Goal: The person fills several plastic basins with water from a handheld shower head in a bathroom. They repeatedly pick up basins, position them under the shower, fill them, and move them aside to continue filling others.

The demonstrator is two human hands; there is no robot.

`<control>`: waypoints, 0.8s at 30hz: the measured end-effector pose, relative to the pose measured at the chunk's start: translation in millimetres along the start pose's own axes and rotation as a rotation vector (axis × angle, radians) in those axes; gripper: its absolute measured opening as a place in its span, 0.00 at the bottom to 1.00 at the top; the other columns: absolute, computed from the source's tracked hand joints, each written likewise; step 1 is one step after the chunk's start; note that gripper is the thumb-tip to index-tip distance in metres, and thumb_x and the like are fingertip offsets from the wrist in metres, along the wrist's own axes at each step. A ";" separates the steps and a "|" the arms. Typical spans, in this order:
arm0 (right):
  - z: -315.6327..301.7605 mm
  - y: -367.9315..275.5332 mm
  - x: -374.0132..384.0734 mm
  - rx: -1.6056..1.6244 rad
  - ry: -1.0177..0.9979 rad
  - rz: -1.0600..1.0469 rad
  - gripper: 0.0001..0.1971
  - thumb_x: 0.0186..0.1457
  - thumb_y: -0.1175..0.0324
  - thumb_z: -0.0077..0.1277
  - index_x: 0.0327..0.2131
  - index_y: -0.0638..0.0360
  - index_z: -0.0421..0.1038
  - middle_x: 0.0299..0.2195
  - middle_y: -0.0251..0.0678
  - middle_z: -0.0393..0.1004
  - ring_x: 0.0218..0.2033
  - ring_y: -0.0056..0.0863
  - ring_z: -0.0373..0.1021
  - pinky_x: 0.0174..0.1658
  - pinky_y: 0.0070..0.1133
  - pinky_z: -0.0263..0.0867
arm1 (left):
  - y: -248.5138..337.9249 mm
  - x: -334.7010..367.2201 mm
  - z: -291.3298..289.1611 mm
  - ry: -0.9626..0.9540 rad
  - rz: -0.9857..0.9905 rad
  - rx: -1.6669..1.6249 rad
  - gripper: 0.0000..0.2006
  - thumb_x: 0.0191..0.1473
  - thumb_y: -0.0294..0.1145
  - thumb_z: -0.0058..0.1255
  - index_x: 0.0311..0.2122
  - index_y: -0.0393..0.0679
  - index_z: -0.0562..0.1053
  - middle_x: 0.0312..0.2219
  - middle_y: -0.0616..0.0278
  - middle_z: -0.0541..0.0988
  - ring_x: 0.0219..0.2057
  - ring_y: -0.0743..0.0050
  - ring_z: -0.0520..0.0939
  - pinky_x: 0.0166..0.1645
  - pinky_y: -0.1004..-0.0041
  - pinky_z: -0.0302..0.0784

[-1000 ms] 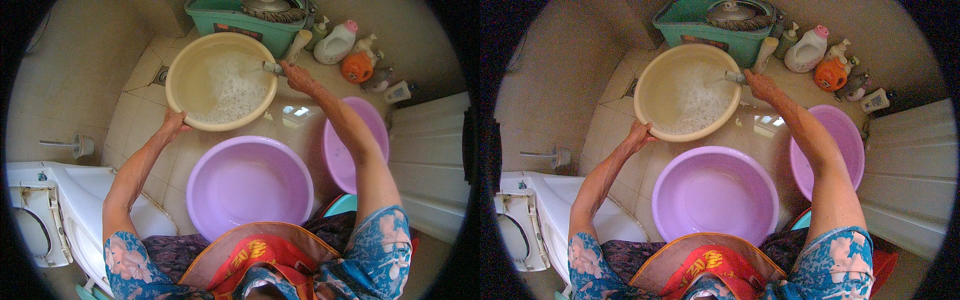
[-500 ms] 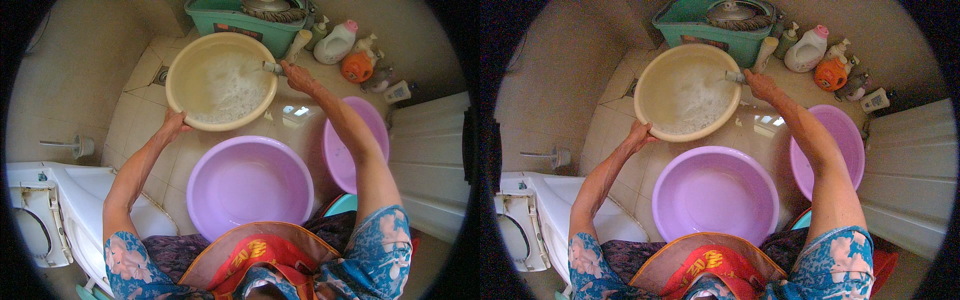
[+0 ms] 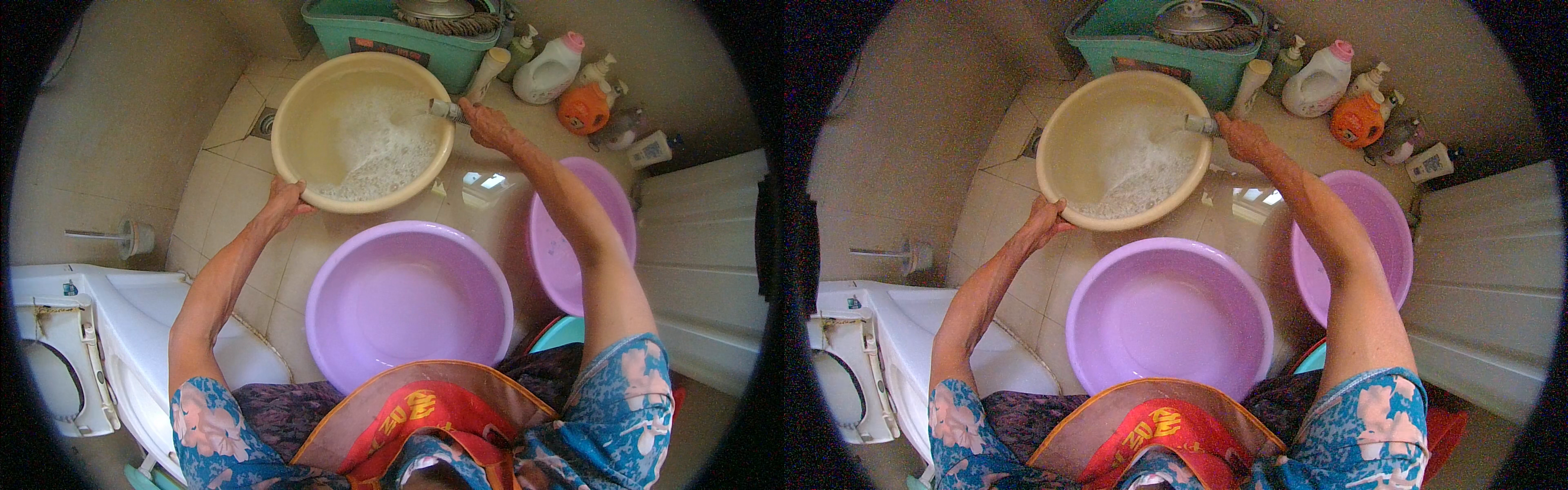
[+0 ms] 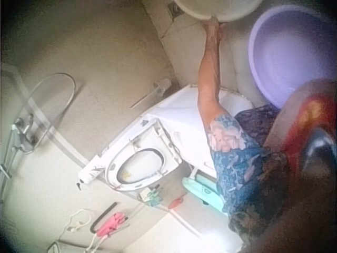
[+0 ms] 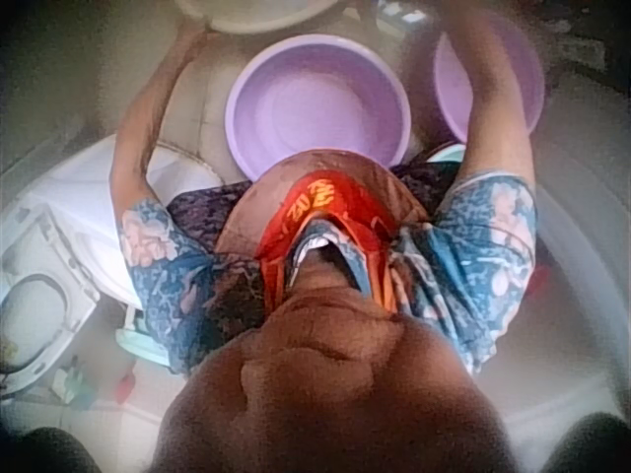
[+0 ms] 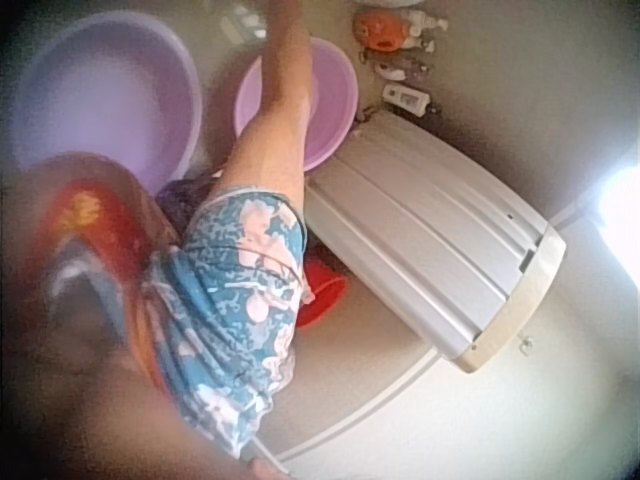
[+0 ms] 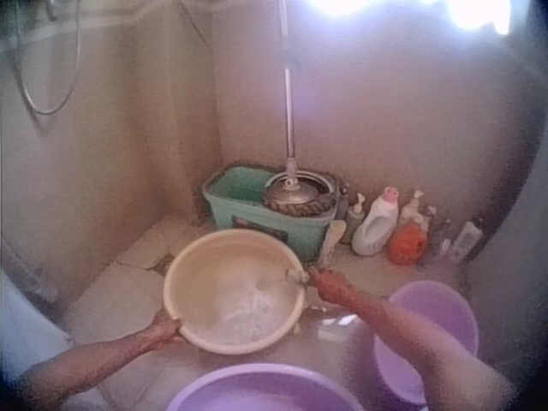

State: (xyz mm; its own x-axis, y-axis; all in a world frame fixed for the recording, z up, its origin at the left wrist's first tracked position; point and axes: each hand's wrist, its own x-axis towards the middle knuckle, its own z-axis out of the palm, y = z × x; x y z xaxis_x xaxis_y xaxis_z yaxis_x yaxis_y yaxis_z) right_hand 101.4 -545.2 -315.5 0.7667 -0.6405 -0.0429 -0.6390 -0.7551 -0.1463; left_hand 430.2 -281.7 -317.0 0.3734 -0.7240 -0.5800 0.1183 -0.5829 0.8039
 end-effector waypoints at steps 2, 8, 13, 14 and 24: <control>-0.4 -0.8 -0.6 -0.002 0.006 -0.004 0.19 0.47 0.78 0.42 0.44 0.58 0.54 0.27 0.52 0.72 0.31 0.51 0.71 0.30 0.42 0.65 | 0.0 -0.2 0.4 0.012 0.010 -0.009 0.19 0.57 0.26 0.35 0.53 0.34 0.53 0.43 0.41 0.70 0.37 0.53 0.78 0.32 0.63 0.82; -1.0 -1.6 -1.9 -0.004 0.001 -0.005 0.19 0.46 0.79 0.42 0.44 0.57 0.54 0.27 0.52 0.72 0.31 0.52 0.71 0.30 0.42 0.65 | -1.7 1.0 0.2 0.020 -0.003 -0.042 0.19 0.57 0.25 0.35 0.53 0.34 0.52 0.44 0.42 0.69 0.37 0.53 0.78 0.34 0.63 0.82; -0.3 0.6 -0.1 -0.038 -0.012 -0.009 0.18 0.47 0.77 0.42 0.44 0.59 0.54 0.27 0.52 0.73 0.31 0.52 0.71 0.30 0.43 0.65 | -4.1 5.1 -1.5 -0.012 0.004 -0.058 0.20 0.57 0.25 0.34 0.54 0.35 0.51 0.44 0.42 0.69 0.38 0.54 0.78 0.34 0.63 0.82; -0.1 1.0 0.1 -0.035 -0.007 -0.018 0.18 0.47 0.77 0.42 0.44 0.59 0.54 0.27 0.53 0.73 0.30 0.52 0.71 0.30 0.43 0.65 | -4.6 5.8 -1.6 -0.012 0.009 -0.049 0.20 0.57 0.25 0.34 0.54 0.35 0.51 0.44 0.42 0.68 0.38 0.54 0.78 0.34 0.62 0.82; -5.7 -4.2 -3.1 -0.005 -0.004 -0.009 0.16 0.48 0.77 0.41 0.42 0.59 0.55 0.28 0.54 0.72 0.31 0.52 0.71 0.31 0.43 0.66 | -1.2 3.1 -1.4 -0.016 -0.022 0.002 0.19 0.59 0.28 0.32 0.55 0.37 0.50 0.48 0.43 0.66 0.41 0.53 0.77 0.37 0.61 0.81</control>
State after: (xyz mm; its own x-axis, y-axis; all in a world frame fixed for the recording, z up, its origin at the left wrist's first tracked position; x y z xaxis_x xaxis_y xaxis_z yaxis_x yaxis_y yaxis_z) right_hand 101.3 -540.9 -309.1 0.7725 -0.6334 -0.0454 -0.6326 -0.7614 -0.1415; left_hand 432.5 -282.7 -319.6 0.3560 -0.7170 -0.5992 0.1239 -0.5994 0.7908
